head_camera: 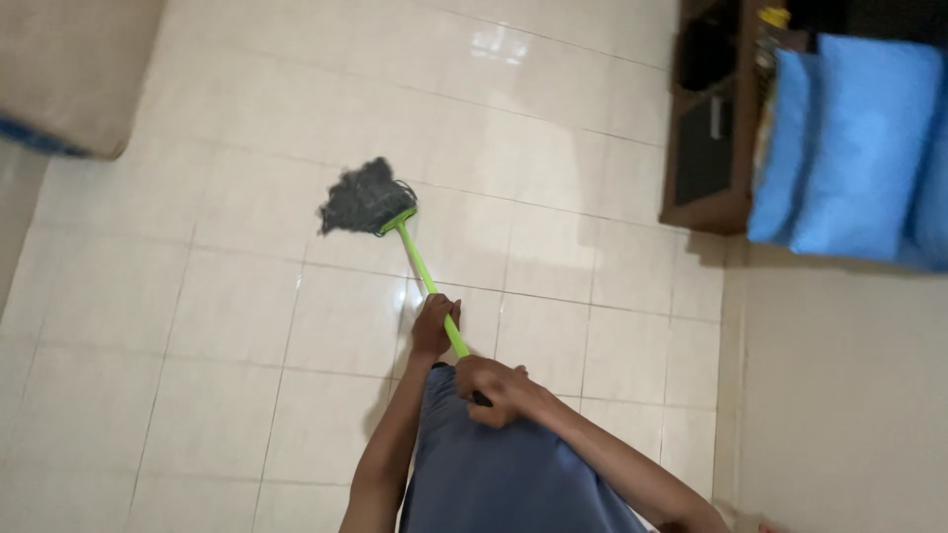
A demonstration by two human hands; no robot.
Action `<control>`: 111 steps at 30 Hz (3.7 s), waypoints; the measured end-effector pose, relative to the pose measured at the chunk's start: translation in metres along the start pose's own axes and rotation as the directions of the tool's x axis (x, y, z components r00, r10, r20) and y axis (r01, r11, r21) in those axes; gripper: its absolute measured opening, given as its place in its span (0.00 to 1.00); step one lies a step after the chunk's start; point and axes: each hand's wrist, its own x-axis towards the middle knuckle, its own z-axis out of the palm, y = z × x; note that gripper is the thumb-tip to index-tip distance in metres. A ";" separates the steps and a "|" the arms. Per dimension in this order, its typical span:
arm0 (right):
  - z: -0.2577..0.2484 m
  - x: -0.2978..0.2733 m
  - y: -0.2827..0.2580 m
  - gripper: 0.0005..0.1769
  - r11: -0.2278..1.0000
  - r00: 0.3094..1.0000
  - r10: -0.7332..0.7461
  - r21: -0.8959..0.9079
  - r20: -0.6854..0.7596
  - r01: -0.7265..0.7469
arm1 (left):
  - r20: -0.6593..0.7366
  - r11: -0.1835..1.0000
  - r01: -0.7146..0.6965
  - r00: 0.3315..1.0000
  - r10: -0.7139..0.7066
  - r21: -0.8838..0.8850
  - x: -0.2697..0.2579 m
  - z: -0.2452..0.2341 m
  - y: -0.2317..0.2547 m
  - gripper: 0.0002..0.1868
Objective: Mopping a tiled floor in a bedroom area.
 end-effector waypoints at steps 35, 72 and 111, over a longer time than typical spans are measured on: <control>0.024 -0.246 0.015 0.12 0.999 0.702 -0.047 -0.029 -0.711 0.037 | 0.558 0.964 -0.220 0.786 0.267 -0.151 -0.042 0.228 0.135 0.14; 0.096 -0.323 -0.016 0.13 0.895 0.151 0.263 0.182 -0.953 -0.408 | 0.836 0.847 -0.312 0.217 0.505 -0.431 -0.129 0.348 0.220 0.20; 0.098 -0.195 -0.034 0.18 0.939 0.683 0.305 0.090 -0.664 -0.332 | 0.867 0.922 -0.344 0.388 0.311 -0.177 -0.076 0.169 0.144 0.12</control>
